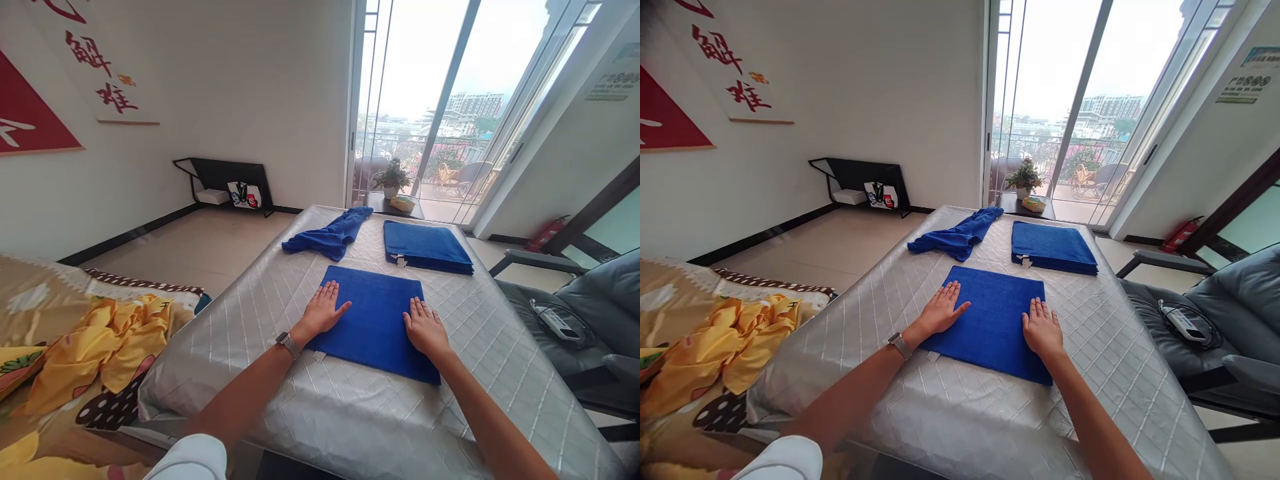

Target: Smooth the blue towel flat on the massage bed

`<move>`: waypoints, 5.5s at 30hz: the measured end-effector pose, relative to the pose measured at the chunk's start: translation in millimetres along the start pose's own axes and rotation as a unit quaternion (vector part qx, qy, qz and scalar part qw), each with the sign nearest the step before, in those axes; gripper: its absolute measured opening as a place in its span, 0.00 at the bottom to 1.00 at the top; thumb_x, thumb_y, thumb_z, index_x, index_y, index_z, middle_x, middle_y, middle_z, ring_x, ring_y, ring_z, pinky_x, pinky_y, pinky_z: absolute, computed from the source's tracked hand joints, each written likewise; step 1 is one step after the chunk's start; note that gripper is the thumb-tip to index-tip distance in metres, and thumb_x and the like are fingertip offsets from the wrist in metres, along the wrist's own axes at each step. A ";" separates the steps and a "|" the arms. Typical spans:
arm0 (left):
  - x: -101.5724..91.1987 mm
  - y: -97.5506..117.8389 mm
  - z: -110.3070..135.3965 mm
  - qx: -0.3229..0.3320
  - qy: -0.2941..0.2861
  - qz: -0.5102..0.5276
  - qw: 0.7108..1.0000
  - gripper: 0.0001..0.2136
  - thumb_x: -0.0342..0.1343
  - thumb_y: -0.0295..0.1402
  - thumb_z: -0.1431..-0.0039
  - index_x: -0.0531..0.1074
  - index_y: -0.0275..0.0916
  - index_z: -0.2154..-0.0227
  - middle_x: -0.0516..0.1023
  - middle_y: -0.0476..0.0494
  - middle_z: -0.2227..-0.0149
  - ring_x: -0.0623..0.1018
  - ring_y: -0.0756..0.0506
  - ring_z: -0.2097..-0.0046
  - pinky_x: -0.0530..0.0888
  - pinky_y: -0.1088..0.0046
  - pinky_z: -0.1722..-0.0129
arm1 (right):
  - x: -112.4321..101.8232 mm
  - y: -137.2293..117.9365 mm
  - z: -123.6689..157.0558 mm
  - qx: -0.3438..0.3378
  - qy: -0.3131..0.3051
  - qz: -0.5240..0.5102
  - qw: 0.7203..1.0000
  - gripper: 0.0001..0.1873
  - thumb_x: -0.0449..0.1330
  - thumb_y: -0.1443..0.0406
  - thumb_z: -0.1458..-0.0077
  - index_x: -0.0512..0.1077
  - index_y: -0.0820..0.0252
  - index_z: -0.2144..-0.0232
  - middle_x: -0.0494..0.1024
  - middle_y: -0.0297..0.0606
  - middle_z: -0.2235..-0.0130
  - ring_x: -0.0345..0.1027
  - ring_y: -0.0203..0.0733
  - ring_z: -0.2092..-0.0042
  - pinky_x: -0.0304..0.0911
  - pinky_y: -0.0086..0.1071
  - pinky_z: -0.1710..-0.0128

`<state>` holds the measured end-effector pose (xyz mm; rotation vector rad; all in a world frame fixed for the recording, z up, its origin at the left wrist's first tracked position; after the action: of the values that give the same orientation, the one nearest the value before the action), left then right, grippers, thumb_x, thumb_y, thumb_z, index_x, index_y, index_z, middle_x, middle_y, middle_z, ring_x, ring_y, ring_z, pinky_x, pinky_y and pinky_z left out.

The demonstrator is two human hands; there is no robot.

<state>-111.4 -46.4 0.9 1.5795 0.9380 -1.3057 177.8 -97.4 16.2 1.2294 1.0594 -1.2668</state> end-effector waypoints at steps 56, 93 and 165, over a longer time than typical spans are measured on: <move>8.4 -15.9 -77.0 -0.058 0.007 0.003 0.998 0.40 0.25 0.56 0.32 0.48 0.27 0.31 0.48 0.32 0.29 0.49 0.39 0.28 0.48 0.60 0.31 | 6.2 7.5 -59.3 0.028 0.052 -0.102 0.993 0.35 0.33 0.57 0.33 0.47 0.71 0.30 0.46 0.41 0.28 0.35 0.42 0.28 0.34 0.40 0.30; -8.2 -1.0 -86.9 -0.094 -0.002 -0.029 0.995 0.42 0.26 0.57 0.33 0.55 0.23 0.33 0.56 0.27 0.32 0.56 0.35 0.30 0.51 0.56 0.32 | 4.4 7.6 -79.9 0.020 0.070 -0.113 0.991 0.34 0.37 0.57 0.32 0.49 0.72 0.31 0.48 0.45 0.28 0.38 0.44 0.28 0.36 0.39 0.31; 3.5 -12.5 -86.2 -0.074 0.096 0.021 0.992 0.36 0.30 0.53 0.30 0.51 0.31 0.31 0.52 0.34 0.30 0.54 0.39 0.30 0.51 0.58 0.32 | -23.9 8.9 -39.2 -0.021 -0.032 -0.010 0.999 0.31 0.39 0.58 0.32 0.55 0.65 0.32 0.53 0.45 0.29 0.46 0.51 0.30 0.43 0.48 0.32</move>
<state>-93.0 38.7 2.8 1.6195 1.0885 -1.0420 188.6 -57.0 37.0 1.1409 1.0489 -1.2844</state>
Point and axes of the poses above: each hand's wrist, its own z-axis away from the middle knuckle, its own x-axis out of the palm, y = z × x, the point moved 1 cm from there along -z, towards the middle knuckle
